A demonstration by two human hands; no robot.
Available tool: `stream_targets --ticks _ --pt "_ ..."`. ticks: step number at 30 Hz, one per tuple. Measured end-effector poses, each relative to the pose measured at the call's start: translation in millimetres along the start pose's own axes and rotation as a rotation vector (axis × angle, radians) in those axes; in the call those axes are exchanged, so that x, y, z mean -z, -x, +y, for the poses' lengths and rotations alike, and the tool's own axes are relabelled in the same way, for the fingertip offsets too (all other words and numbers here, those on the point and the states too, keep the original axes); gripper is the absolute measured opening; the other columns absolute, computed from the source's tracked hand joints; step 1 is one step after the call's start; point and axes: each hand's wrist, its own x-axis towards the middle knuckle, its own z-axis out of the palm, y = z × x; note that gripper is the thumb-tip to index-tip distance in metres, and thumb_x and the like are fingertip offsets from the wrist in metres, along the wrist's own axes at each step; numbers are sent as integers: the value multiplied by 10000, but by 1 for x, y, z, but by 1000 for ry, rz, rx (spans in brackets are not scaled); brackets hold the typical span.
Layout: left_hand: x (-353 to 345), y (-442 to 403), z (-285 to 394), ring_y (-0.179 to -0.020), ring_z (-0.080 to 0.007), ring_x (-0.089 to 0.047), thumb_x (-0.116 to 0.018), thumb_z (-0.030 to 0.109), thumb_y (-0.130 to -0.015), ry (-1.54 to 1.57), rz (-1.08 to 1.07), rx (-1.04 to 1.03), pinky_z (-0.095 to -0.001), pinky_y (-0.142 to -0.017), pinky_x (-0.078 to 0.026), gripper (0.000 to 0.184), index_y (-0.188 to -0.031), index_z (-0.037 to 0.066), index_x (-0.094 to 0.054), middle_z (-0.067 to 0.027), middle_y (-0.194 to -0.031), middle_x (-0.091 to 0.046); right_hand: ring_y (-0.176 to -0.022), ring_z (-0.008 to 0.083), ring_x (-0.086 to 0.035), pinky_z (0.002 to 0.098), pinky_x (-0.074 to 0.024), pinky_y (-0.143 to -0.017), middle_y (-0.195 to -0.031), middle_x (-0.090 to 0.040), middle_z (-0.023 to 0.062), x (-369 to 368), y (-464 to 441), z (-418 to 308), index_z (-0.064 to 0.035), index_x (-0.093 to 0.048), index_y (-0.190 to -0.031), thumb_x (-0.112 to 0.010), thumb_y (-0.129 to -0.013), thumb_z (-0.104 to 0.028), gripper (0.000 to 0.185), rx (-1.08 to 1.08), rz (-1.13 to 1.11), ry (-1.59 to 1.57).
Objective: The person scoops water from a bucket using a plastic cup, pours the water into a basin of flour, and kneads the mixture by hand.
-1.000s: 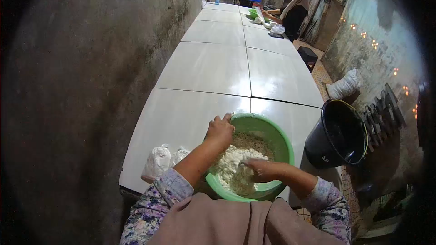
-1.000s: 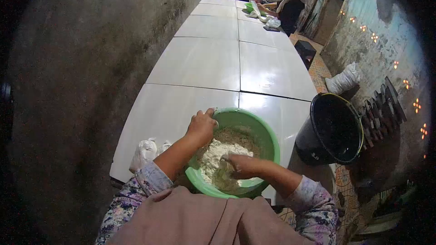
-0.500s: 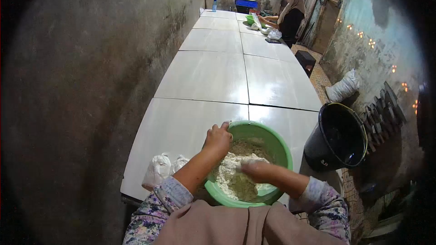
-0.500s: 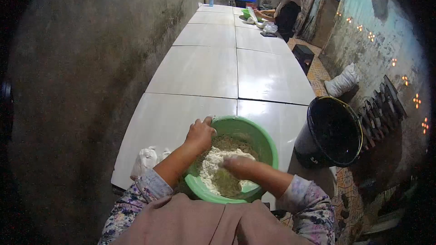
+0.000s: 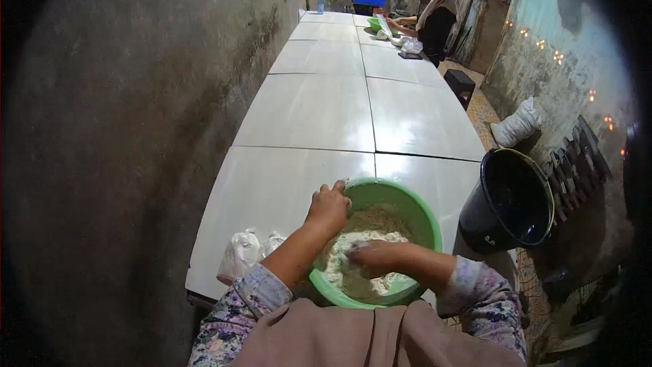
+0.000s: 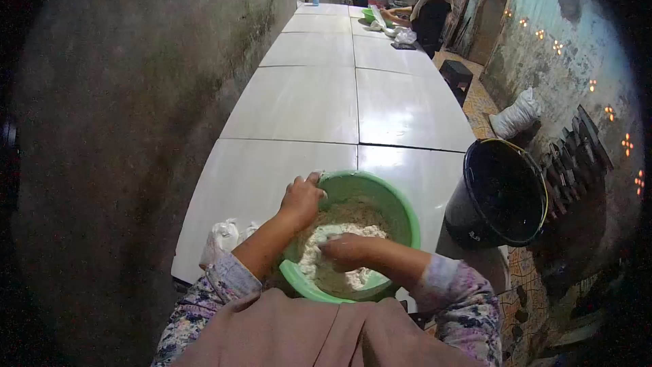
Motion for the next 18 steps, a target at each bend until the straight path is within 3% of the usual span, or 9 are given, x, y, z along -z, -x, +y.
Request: stream_targets --ticks 2,4,5,8,10,11,14,16,18 --pt "-1 -2 0 -1039 -299 -529 -610 33 -760 -1 -24 23 -405 -908 -471 257 -940 157 -744 -93 -1318 -471 -932 390 -620 481 -497 -795 -980 -623 212 3 22 9 -33 -578 -1118 -611 -756 -155 383 17 -92 -76" --pt "0 0 0 -1056 -305 -525 -620 -4 -730 21 -10 27 -408 -931 -463 309 -947 175 -748 -88 -1355 -456 -954 377 -621 471 -501 -792 -1008 -626 209 24 42 14 -47 -576 -1159 -623 -755 -145 418 -150 -119 -158" --pt "3 1 2 -1056 -305 -525 -620 -4 -730 25 -11 26 -408 -931 -463 309 -947 175 -748 -88 -1355 -456 -1003 367 -611 456 -494 -841 -1115 -609 217 39 54 11 -66 -560 -1222 -641 -774 -163 465 -192 -56 -104" --pt "2 -1 2 -1054 -298 -528 -633 -6 -712 -8 -32 48 -404 -936 -465 330 -947 190 -753 -79 -1355 -461 -1090 404 -549 462 -457 -911 -1196 -539 239 44 73 15 -131 -515 -1300 -680 -763 -135 562 -329 54 -243" --pt "3 0 1 -1049 -295 -526 -631 12 -735 2 -43 37 -401 -945 -457 297 -960 169 -747 -80 -1356 -446 -1085 459 -552 501 -445 -952 -1382 -399 281 10 72 20 -124 -375 -1402 -709 -742 -187 743 -401 -9 -30" --pt "4 0 2 -1044 -291 -524 -629 31 -758 10 -51 33 -398 -954 -449 268 -972 147 -740 -80 -1358 -431 -1109 507 -515 525 -425 -972 -1415 -318 306 0 70 12 -148 -328 -1426 -722 -710 -157 817 -380 3 -70" --pt "4 -2 3 -1051 -290 -516 -596 46 -790 6 -63 48 -395 -938 -453 266 -982 162 -738 -79 -1350 -445 -1072 489 -546 507 -462 -926 -1360 -364 318 -32 51 -7 -131 -334 -1422 -671 -736 -107 764 -336 -25 -82" --pt "1 -2 2 -1054 -290 -513 -580 53 -805 4 -69 57 -394 -930 -455 268 -988 170 -737 -78 -1346 -452 -972 452 -603 491 -508 -817 -1279 -451 286 -42 45 -19 -88 -394 -1363 -579 -785 -64 607 -153 226 97" --pt "-3 0 -1 -1040 -285 -517 -567 70 -818 7 -4 6 -388 -912 -458 255 -980 170 -737 -77 -1334 -464 -934 434 -617 487 -513 -779 -1224 -495 269 -32 41 -20 -64 -441 -1304 -546 -814 -71 501 -147 181 46"
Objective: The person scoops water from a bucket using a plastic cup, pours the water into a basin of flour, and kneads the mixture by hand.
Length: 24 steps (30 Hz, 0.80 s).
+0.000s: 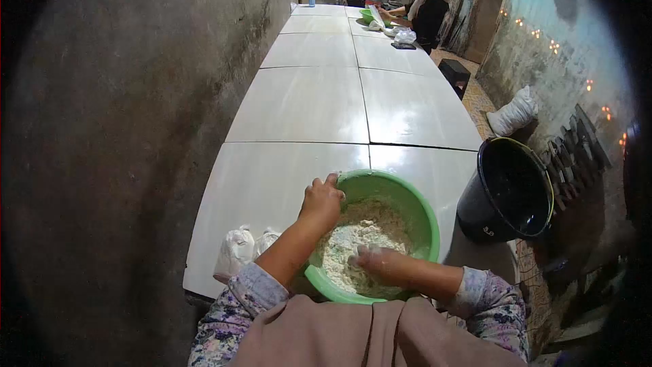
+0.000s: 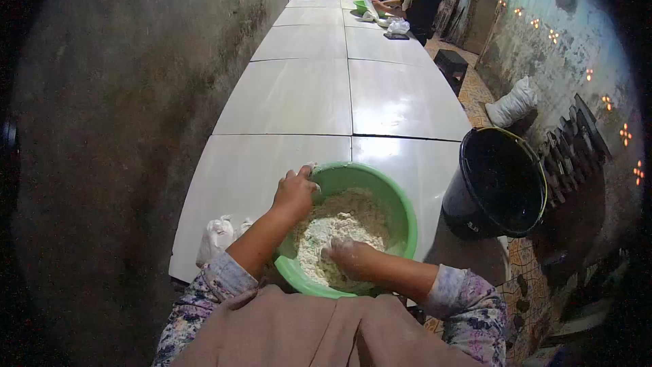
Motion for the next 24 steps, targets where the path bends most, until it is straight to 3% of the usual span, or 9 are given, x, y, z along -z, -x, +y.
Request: stream_targets --ticks 2,3,5,7,10,15,18,21,24 --pt "-1 1 0 -1033 -284 -520 -572 68 -812 -13 15 -6 -390 -907 -460 255 -977 169 -737 -78 -1332 -464 -889 378 -641 482 -509 -744 -1023 -607 239 21 -4 -8 -28 -553 -1117 -516 -863 -116 272 -76 34 -51" --pt "-2 1 0 -1026 -284 -523 -577 66 -806 -25 33 -11 -391 -903 -462 254 -975 168 -738 -80 -1331 -464 -889 378 -641 482 -509 -744 -1023 -607 239 29 -4 -7 -28 -553 -1117 -516 -863 -116 272 -75 32 -50" --pt "-4 -2 0 -1027 -287 -523 -581 62 -799 -3 23 13 -392 -900 -463 254 -969 164 -739 -83 -1329 -465 -866 350 -654 470 -513 -727 -892 -632 240 42 -5 -6 -39 -569 -1080 -537 -862 -127 238 -351 147 -367" --pt "-4 -2 0 -1028 -289 -522 -584 58 -793 15 11 33 -393 -897 -464 253 -964 160 -740 -87 -1327 -466 -826 361 -659 470 -515 -691 -854 -645 218 60 1 -10 -57 -581 -1040 -543 -847 -115 204 -214 253 -118" --pt "0 -1 1 -1032 -290 -522 -585 44 -778 -40 10 -10 -395 -896 -465 273 -971 158 -741 -95 -1323 -465 -773 386 -651 486 -513 -662 -768 -646 184 80 4 -13 -58 -595 -980 -580 -799 -120 193 -356 268 -38" --pt "1 -1 2 -1046 -295 -516 -589 35 -767 -17 -12 18 -402 -919 -454 279 -969 150 -743 -104 -1324 -461 -824 405 -625 486 -501 -698 -838 -643 190 95 4 -6 -47 -583 -983 -586 -780 -97 209 -401 297 -14" --pt "3 -2 2 -1062 -299 -511 -579 45 -796 -16 -57 31 -408 -938 -447 268 -978 154 -742 -103 -1351 -444 -1010 412 -577 485 -462 -852 -1038 -605 254 104 9 -1 -40 -558 -1142 -545 -811 -58 331 -312 290 -242" --pt "1 -2 1 -1070 -296 -510 -570 55 -823 10 -52 40 -414 -951 -443 249 -972 155 -743 -93 -1361 -439 -1016 419 -570 488 -450 -864 -1045 -605 244 100 13 12 -22 -536 -1154 -524 -813 -30 341 -168 337 -271" --pt "4 -1 4 -1060 -287 -512 -595 78 -813 -65 -45 24 -407 -937 -449 231 -963 169 -745 -78 -1358 -443 -987 421 -590 502 -454 -836 -1006 -619 246 105 11 9 -10 -557 -1141 -487 -800 38 351 -223 322 -254"
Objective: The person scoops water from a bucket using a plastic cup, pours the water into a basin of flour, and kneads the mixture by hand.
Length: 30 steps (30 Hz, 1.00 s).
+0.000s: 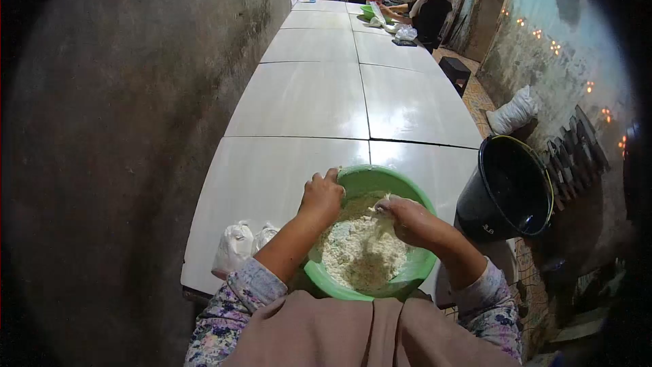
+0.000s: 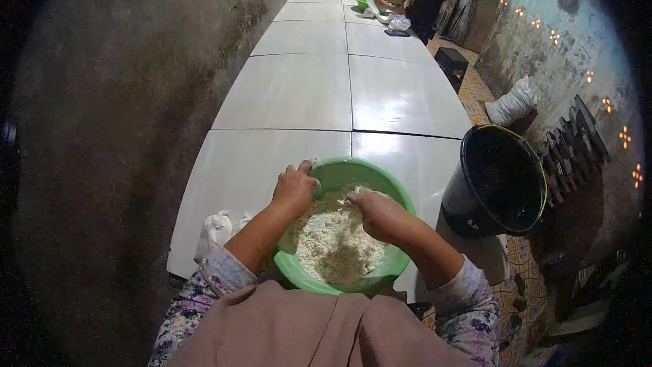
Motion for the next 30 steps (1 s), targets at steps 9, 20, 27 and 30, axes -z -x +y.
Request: stream_targets --ticks 9,20,27,30 --pt "-4 -1 -3 -1035 -291 -512 -611 83 -791 17 0 -11 -411 -919 -455 226 -967 142 -741 -94 -1390 -415 -847 413 -632 496 -496 -709 -883 -646 209 2 -2 -19 -52 -577 -1013 -521 -825 -27 198 -76 152 146" --pt "-5 -3 -2 -1052 -291 -512 -584 44 -793 55 4 15 -394 -947 -444 248 -953 145 -745 -90 -1362 -447 -959 430 -613 508 -480 -819 -985 -620 300 -13 7 12 19 -500 -1170 -487 -847 -5 325 27 59 119" --pt "0 1 -1 -1047 -293 -519 -600 42 -782 8 2 -14 -401 -912 -465 254 -971 137 -740 -94 -1372 -422 -891 436 -628 483 -508 -744 -907 -649 249 -9 -14 13 -9 -570 -1109 -481 -875 -78 260 -170 -138 316" --pt "1 1 -2 -1036 -288 -522 -605 45 -782 24 5 -8 -399 -913 -468 249 -974 129 -738 -97 -1361 -432 -960 424 -617 474 -500 -817 -973 -631 266 -33 -26 51 -34 -565 -1164 -500 -904 -145 290 -377 -119 108"
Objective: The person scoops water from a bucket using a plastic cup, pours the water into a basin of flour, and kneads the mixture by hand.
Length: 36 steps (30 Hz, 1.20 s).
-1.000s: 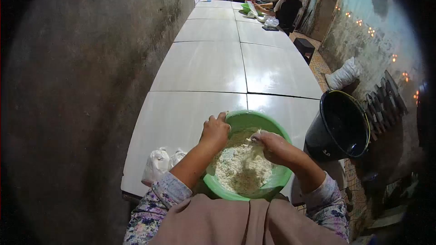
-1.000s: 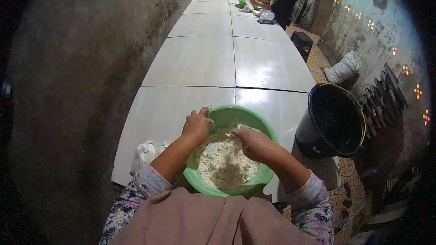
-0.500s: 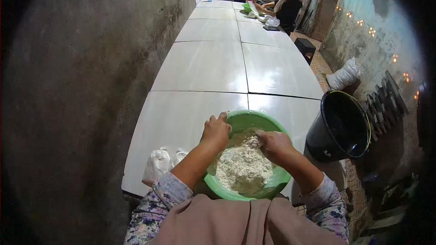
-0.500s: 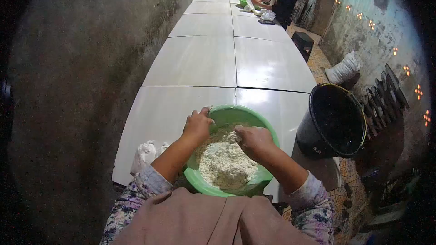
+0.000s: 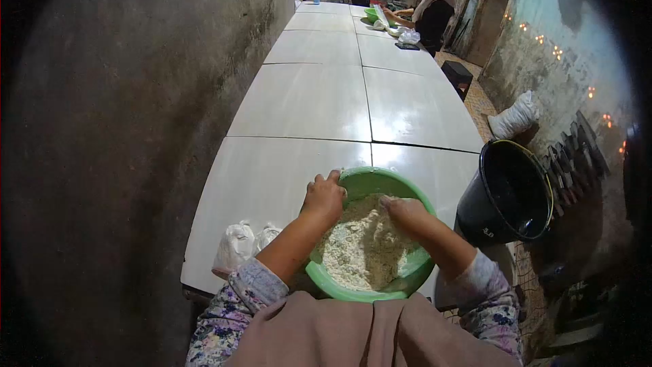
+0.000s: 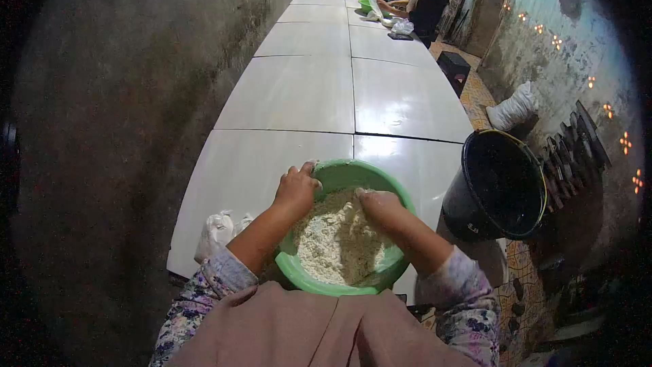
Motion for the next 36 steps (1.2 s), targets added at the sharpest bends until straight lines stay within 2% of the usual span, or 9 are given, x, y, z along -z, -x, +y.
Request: stream_targets --ticks 2,3,5,11,15,17,22,27,36 --pt "0 -2 1 -1043 -292 -516 -615 48 -777 -35 -40 5 -402 -933 -456 246 -967 139 -741 -90 -1354 -439 -982 412 -599 481 -487 -825 -1122 -587 255 -23 -30 20 -12 -596 -1123 -584 -853 -232 348 -321 -51 -749" --pt "4 -1 4 -1043 -292 -516 -615 48 -777 -37 -40 -2 -402 -933 -456 246 -967 139 -741 -90 -1354 -439 -982 412 -599 481 -487 -825 -1122 -587 255 -36 -42 23 -12 -596 -1123 -584 -853 -232 348 -325 -45 -752" --pt "16 4 10 -1050 -296 -512 -624 50 -773 118 -33 130 -406 -933 -449 242 -962 146 -742 -83 -1358 -437 -1062 436 -579 476 -483 -877 -1228 -517 252 -58 -60 13 -19 -486 -1266 -564 -888 -247 448 126 -136 188" --pt "4 -1 3 -1093 -312 -506 -579 13 -788 56 -12 56 -411 -963 -437 287 -955 179 -745 -78 -1383 -430 -1021 392 -571 462 -510 -826 -1166 -520 264 -44 -3 -85 -1 -573 -1155 -638 -759 -234 464 400 -293 175" --pt "13 4 7 -1126 -304 -474 -613 -59 -728 12 -76 43 -407 -991 -413 417 -1043 191 -722 -84 -1391 -391 -1099 385 -523 452 -496 -872 -1241 -512 205 -73 3 -60 -35 -588 -1169 -645 -748 -229 467 733 -380 559" --pt "8 3 4 -1045 -279 -519 -629 98 -760 -3 -36 15 -400 -903 -460 229 -958 131 -737 -84 -1346 -446 -1079 379 -526 441 -485 -889 -1284 -481 188 -83 14 -36 -44 -550 -1233 -640 -756 -192 508 926 -303 513" --pt "6 2 4 -1058 -292 -519 -625 47 -745 -22 -28 51 -406 -929 -459 304 -980 199 -744 -84 -1365 -429 -995 353 -556 433 -508 -822 -1142 -529 203 -68 34 -23 -53 -555 -1163 -564 -811 -87 353 933 -170 255" --pt "1 1 3 -1035 -298 -523 -663 5 -696 -31 20 39 -405 -911 -473 346 -970 200 -747 -91 -1349 -440 -892 353 -630 431 -533 -746 -967 -594 181 -25 37 -34 -26 -563 -1077 -529 -837 -48 244 612 -145 340" --pt "-2 1 2 -1046 -300 -518 -603 35 -766 -39 -10 34 -413 -929 -457 268 -957 156 -747 -99 -1341 -442 -806 321 -664 442 -522 -704 -879 -657 186 29 57 -43 -89 -637 -1091 -545 -884 -145 233 355 -85 269"
